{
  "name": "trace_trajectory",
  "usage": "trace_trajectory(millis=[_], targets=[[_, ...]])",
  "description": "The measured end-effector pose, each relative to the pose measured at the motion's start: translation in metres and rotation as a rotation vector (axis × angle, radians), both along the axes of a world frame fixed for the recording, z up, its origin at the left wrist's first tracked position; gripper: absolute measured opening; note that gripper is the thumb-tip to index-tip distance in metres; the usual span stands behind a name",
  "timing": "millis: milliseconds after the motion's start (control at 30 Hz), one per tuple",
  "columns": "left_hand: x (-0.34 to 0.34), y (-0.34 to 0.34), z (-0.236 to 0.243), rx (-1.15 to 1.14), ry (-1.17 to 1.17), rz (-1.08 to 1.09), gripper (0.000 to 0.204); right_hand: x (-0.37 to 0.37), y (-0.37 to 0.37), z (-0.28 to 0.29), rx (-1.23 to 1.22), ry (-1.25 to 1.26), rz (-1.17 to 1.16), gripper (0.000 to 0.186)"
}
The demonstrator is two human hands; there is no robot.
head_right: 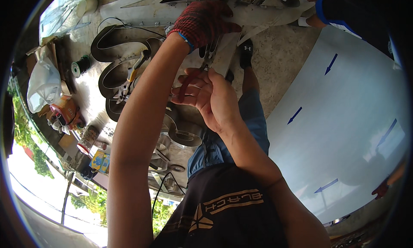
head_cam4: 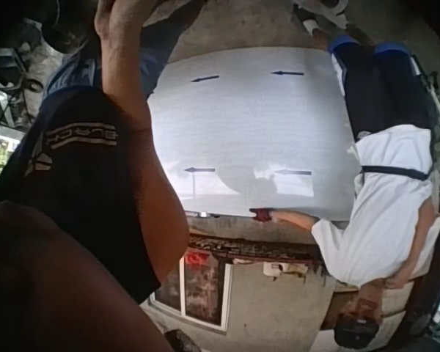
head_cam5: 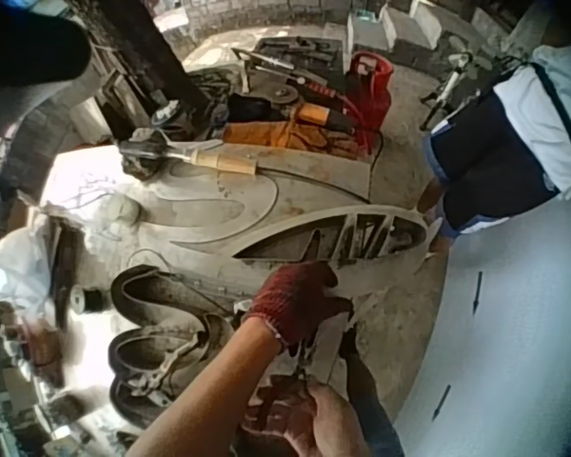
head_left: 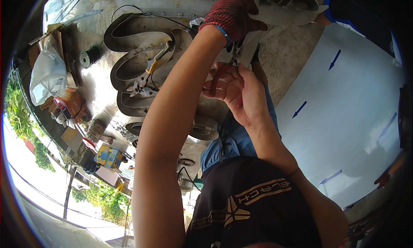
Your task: Bending and aligning metal strips using pliers to fabricate dimensional sign letters.
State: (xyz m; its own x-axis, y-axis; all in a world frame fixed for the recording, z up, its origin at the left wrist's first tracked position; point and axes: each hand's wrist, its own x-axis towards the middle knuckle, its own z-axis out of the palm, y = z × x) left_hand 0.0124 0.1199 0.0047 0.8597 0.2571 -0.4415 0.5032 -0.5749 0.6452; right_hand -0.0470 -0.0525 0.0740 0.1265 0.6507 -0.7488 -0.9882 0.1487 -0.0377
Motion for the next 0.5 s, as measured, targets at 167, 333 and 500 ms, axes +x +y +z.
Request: trace_trajectory(millis=[167,333,500], targets=[[0.0,0.001,-0.003,-0.01,-0.018,-0.011,0.061,-0.001,-0.003,-0.005,-0.017,-0.052,0.047,0.05],[0.0,0.0,-0.014,0.054,-0.024,-0.065,0.059,0.003,-0.002,-0.003,-0.118,-0.082,0.103,0.049],[-0.004,0.002,-0.03,0.095,-0.076,-0.171,0.044,-0.003,0.0,-0.004,-0.053,-0.067,0.068,0.049]])
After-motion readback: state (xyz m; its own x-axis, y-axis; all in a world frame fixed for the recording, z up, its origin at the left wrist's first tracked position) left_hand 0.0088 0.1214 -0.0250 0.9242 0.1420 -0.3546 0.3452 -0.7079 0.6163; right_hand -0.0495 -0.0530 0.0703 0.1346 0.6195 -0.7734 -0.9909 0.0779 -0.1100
